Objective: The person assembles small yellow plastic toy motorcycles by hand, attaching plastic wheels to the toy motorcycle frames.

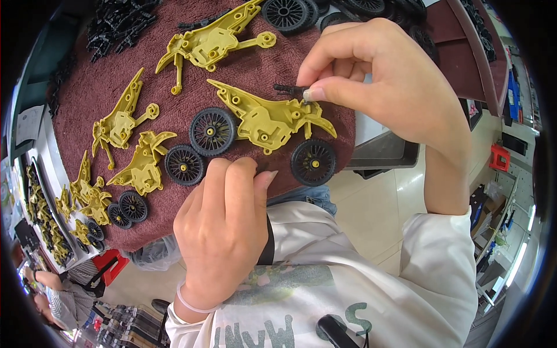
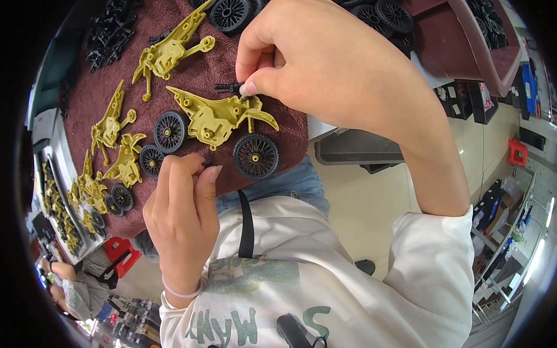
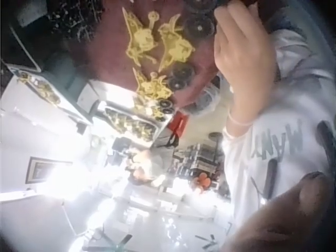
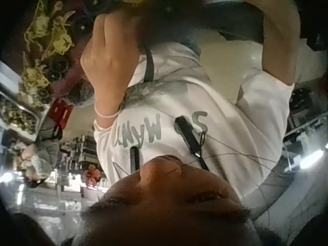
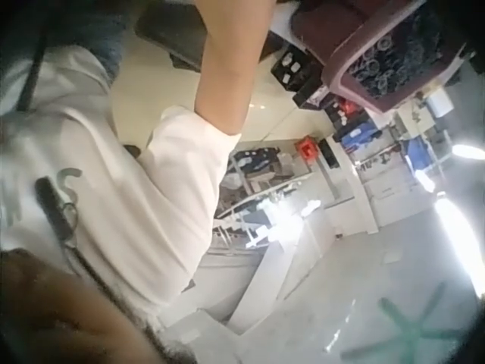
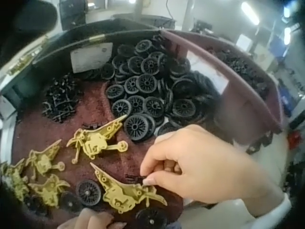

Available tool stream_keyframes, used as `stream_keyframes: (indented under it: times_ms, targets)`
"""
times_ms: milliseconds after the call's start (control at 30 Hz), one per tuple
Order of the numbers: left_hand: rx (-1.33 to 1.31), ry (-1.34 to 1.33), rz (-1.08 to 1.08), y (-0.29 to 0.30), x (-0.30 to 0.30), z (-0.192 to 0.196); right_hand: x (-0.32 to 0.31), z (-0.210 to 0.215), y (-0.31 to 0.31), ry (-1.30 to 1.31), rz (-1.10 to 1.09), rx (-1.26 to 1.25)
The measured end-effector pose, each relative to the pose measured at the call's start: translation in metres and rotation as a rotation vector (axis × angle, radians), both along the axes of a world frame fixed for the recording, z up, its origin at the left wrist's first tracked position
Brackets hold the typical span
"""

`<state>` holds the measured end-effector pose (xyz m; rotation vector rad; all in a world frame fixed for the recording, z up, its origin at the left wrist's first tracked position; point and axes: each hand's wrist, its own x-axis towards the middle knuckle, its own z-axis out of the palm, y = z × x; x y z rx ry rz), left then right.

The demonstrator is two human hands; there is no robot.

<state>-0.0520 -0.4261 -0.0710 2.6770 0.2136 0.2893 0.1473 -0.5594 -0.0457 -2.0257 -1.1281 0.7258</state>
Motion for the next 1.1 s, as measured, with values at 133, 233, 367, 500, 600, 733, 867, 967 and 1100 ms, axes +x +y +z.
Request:
stream_keyframes:
  times_ms: [133,233,367,500,600,733,867,967,1100]
  targets:
    - [-0.076,0.019,-0.056,0.006,-0.003,0.003,-0.002,-0.001,-0.002,-0.018,-0.009,0.008]
    - [-0.179,-0.006,-0.117,0.010,-0.006,0.003,-0.002,-0.003,-0.002,-0.046,0.007,0.030]
    - [-0.128,-0.101,-0.079,0.012,-0.008,0.001,-0.002,-0.005,-0.003,-0.029,0.001,0.041]
    - [0.152,-0.220,-0.119,0.015,-0.006,-0.001,-0.003,-0.005,-0.002,-0.044,0.013,0.052]
    - [0.226,-0.280,-0.140,0.019,0.000,-0.005,-0.002,-0.003,-0.002,-0.048,0.015,0.045]
    - [0.273,-0.265,-0.162,0.020,0.005,-0.007,-0.002,-0.006,-0.002,-0.057,0.012,0.051]
    - [0.331,-0.142,-0.219,0.019,0.009,-0.001,-0.003,-0.006,-0.002,-0.077,0.028,0.083]
    - [0.380,-0.088,-0.277,0.019,0.013,0.006,-0.005,-0.002,-0.002,-0.075,0.014,0.058]
    - [0.335,-0.031,-0.321,0.023,0.019,0.011,-0.006,-0.003,-0.001,-0.081,0.006,0.076]
